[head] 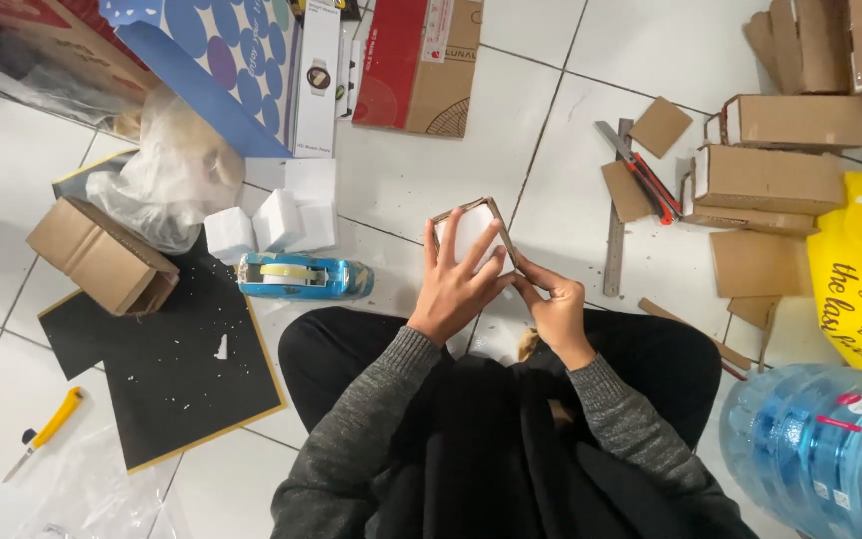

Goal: Cutting cardboard and folding it to assemble small packaging boxes.

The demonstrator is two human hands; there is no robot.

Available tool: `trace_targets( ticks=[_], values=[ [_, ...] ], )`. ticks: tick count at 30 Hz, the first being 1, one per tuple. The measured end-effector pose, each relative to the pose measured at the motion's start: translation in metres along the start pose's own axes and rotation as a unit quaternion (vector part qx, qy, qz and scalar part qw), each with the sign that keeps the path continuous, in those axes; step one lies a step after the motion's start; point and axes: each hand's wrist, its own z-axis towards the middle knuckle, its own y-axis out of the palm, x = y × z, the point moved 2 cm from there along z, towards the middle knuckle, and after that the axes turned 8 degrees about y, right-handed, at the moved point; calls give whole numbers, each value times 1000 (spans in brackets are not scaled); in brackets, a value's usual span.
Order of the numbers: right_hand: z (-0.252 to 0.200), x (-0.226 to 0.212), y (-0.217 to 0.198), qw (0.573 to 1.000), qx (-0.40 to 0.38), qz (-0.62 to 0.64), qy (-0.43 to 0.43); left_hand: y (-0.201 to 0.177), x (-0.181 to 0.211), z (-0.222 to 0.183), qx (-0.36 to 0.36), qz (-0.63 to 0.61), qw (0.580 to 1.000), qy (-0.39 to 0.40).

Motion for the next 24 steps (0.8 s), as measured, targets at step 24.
trace_targets(
  ticks=[24],
  values=[
    [4,-5,-5,999,-1,4,-32,5,-5,-11,-18,-27,998,54]
  ],
)
